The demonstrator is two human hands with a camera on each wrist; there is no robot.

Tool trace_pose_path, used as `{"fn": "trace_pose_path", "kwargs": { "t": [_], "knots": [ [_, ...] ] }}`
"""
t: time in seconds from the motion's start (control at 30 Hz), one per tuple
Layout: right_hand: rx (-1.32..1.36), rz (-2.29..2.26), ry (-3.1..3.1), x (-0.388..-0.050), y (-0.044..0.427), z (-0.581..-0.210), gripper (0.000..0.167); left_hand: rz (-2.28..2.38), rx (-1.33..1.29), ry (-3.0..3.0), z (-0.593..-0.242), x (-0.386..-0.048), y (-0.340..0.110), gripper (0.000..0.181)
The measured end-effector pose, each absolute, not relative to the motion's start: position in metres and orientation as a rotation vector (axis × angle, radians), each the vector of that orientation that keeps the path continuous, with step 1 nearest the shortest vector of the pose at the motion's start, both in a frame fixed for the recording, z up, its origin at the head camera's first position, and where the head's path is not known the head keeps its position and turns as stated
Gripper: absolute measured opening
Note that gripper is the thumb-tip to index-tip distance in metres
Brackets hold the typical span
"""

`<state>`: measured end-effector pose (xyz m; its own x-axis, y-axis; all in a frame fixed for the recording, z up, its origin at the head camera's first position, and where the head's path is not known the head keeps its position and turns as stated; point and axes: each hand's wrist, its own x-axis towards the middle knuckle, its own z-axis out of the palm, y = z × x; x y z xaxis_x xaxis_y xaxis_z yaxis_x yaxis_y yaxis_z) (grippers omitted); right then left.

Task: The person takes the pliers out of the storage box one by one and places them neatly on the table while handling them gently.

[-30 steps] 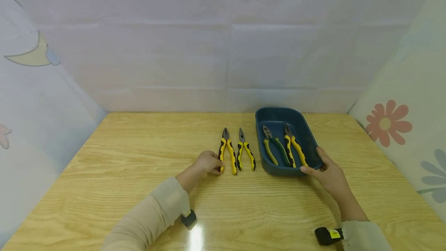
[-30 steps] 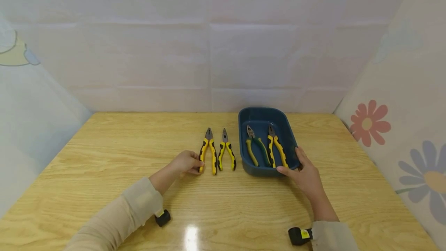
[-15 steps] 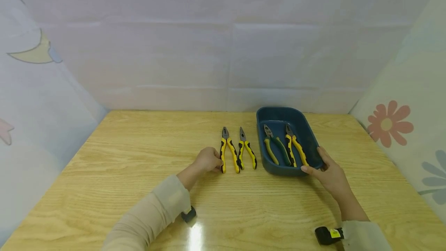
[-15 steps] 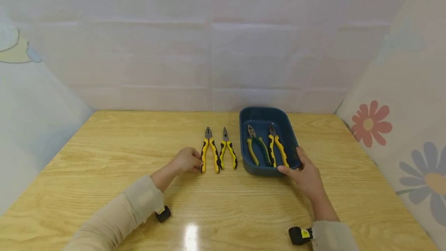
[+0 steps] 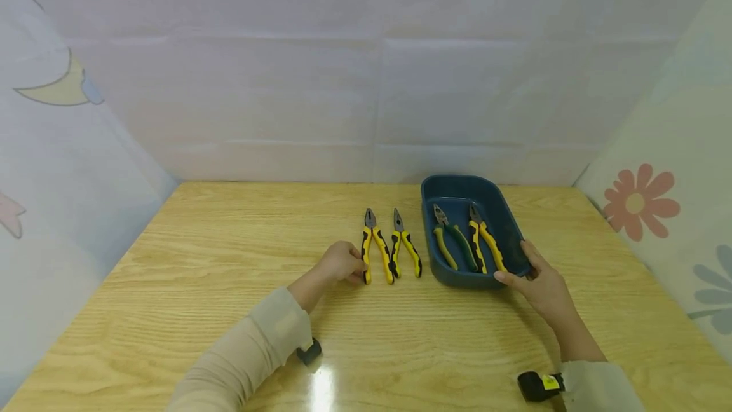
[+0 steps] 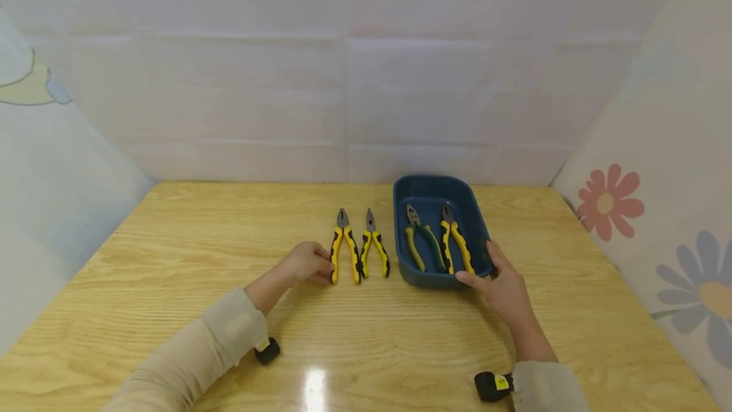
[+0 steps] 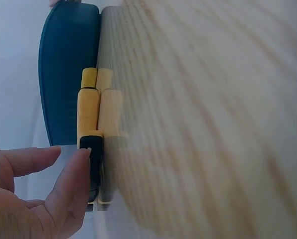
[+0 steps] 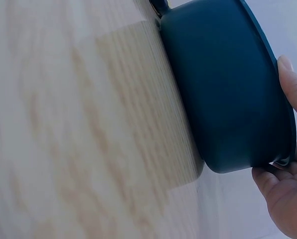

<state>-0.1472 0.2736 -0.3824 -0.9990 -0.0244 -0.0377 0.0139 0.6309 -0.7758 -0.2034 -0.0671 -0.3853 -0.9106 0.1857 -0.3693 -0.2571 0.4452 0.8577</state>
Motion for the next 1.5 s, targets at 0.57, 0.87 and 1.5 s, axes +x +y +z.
{"fn": "trace_pose_path", "kwargs": {
  "t": [0.57,0.87,1.5],
  "knots": [
    [0.008,-1.331,2.787,-0.148,0.275,-0.385,0.09,1.56,0.017,2.205,-0.374,-0.204,-0.06,0.036],
    [-0.007,-1.315,2.805,-0.148,0.274,-0.384,0.089,1.553,0.08,2.25,-0.372,-0.2,-0.051,0.04],
    [-0.008,-1.309,2.817,-0.147,0.275,-0.385,0.089,1.599,0.192,2.209,-0.353,-0.189,-0.026,0.042]
  ]
}}
